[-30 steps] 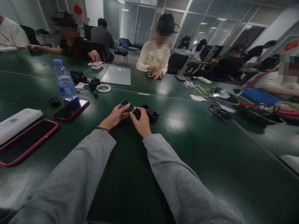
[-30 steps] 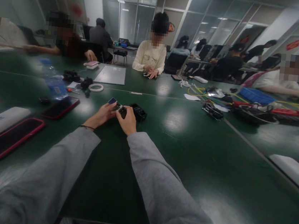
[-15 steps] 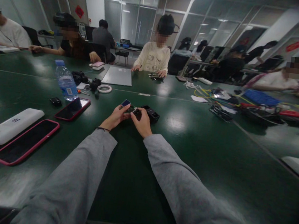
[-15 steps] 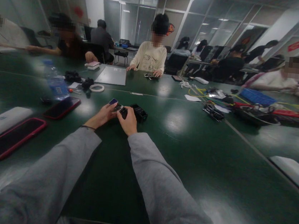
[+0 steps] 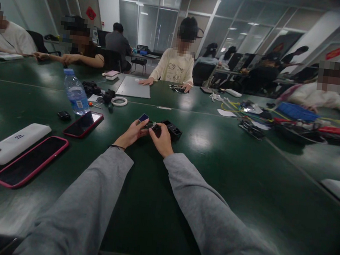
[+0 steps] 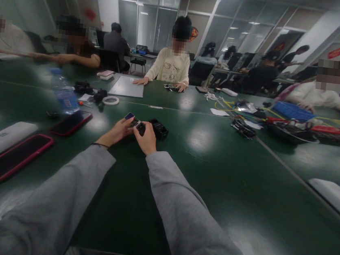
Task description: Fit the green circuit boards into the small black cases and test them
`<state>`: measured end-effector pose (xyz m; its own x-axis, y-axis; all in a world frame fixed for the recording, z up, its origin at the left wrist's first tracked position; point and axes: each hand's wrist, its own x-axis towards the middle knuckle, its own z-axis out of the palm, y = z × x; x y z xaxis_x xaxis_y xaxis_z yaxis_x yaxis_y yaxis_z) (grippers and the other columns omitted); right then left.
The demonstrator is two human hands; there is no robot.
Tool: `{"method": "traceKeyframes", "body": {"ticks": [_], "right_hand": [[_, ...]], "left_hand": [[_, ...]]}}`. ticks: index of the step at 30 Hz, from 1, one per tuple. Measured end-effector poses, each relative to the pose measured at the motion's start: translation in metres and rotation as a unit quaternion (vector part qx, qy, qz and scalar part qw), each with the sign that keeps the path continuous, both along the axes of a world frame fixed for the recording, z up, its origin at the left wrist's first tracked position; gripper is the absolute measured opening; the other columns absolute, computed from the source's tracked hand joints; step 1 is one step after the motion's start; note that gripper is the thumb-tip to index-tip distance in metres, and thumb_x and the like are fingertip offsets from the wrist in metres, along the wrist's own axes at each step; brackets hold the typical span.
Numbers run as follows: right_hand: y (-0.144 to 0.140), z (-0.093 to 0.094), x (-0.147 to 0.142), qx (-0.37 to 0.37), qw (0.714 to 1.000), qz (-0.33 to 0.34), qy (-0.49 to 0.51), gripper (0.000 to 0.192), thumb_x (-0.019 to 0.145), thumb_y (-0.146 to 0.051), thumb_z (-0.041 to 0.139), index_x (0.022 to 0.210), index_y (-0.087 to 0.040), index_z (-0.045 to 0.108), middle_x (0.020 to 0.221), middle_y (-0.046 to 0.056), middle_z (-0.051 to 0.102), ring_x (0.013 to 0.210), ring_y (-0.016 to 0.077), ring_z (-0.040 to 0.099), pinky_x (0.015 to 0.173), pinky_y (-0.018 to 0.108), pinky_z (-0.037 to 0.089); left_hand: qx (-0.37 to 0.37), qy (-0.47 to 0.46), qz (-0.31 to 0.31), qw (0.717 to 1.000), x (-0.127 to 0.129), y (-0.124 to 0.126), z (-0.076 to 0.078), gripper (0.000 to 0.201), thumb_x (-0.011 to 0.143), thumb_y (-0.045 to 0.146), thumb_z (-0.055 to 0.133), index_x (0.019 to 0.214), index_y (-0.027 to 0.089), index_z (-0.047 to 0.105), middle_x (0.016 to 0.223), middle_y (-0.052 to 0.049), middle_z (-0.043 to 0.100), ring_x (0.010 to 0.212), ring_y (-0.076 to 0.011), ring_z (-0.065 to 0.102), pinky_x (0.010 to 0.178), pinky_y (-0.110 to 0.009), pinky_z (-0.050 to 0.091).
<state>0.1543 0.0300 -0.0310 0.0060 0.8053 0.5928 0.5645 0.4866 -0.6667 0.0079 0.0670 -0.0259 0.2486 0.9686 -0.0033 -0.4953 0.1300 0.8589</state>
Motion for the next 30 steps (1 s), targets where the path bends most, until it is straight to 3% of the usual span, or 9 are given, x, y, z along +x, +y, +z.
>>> {"method": "traceKeyframes", "body": {"ticks": [17,24,30], "right_hand": [[0.005,-0.007,0.003,-0.021,0.999,-0.018,-0.026,0.035,0.080,-0.039,0.056,0.107,-0.018,0.050,0.106,0.009,0.050,0.099,0.0202,0.051,0.088,0.036,0.043],[0.008,-0.011,0.005,-0.060,0.998,-0.012,-0.016,0.040,0.070,-0.036,0.066,0.104,-0.018,0.052,0.103,0.008,0.051,0.095,0.0201,0.053,0.085,0.037,0.044],[0.010,-0.012,0.006,-0.068,0.997,-0.021,0.015,0.038,0.072,-0.038,0.063,0.102,-0.018,0.054,0.099,0.007,0.057,0.091,0.0193,0.055,0.083,0.036,0.045]], "left_hand": [[0.007,-0.020,-0.024,0.999,0.000,0.001,0.002,0.039,0.074,0.045,0.064,0.098,0.018,0.051,0.092,-0.005,0.064,0.071,-0.0142,0.064,0.067,-0.028,0.050],[-0.009,-0.026,-0.040,0.999,-0.002,-0.001,0.003,0.038,0.073,0.045,0.065,0.099,0.020,0.051,0.092,-0.005,0.063,0.075,-0.0149,0.064,0.071,-0.030,0.050],[-0.023,-0.038,-0.048,0.998,-0.002,0.002,0.002,0.039,0.073,0.044,0.066,0.102,0.022,0.052,0.094,-0.005,0.063,0.076,-0.0166,0.065,0.075,-0.034,0.050]]}}
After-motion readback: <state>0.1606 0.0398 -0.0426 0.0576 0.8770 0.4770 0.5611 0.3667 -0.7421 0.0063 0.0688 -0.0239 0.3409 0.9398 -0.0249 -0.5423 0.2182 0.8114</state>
